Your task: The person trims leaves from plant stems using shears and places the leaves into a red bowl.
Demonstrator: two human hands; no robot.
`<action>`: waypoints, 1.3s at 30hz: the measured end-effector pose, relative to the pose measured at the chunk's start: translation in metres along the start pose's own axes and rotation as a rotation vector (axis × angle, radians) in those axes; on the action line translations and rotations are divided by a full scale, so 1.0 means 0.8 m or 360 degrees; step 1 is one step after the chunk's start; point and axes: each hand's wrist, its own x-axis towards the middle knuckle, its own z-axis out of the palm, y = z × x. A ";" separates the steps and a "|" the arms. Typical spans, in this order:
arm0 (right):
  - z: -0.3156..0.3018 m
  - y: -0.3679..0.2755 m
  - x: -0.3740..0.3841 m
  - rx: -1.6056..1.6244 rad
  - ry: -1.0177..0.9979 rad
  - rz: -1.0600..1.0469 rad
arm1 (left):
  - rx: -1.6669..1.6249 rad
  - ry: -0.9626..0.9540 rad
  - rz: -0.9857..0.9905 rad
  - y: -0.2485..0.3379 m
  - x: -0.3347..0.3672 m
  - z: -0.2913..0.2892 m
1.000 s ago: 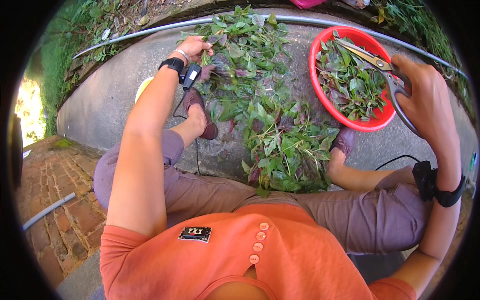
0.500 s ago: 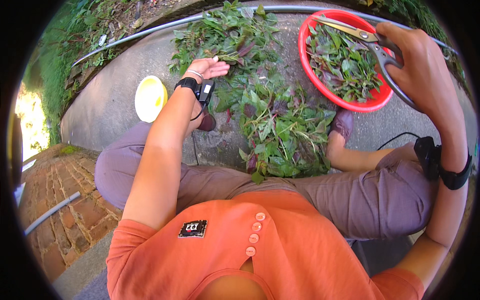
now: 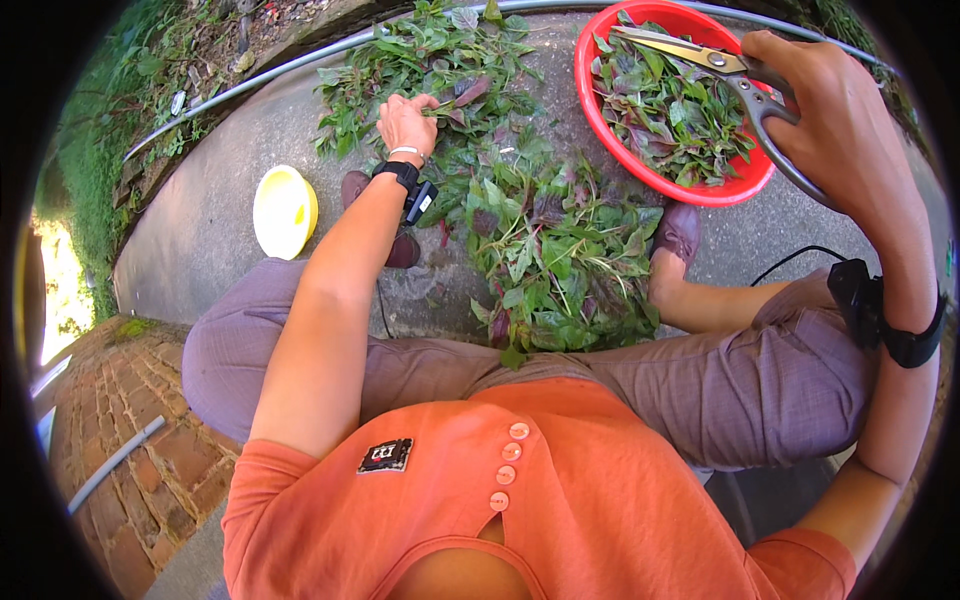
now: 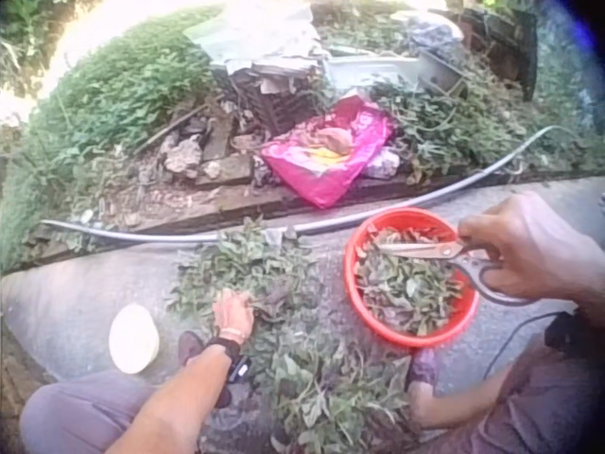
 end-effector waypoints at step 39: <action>-0.026 -0.024 0.006 0.0249 0.0134 -0.0096 | -0.3207 -0.0718 0.0281 0.004 0.077 -0.174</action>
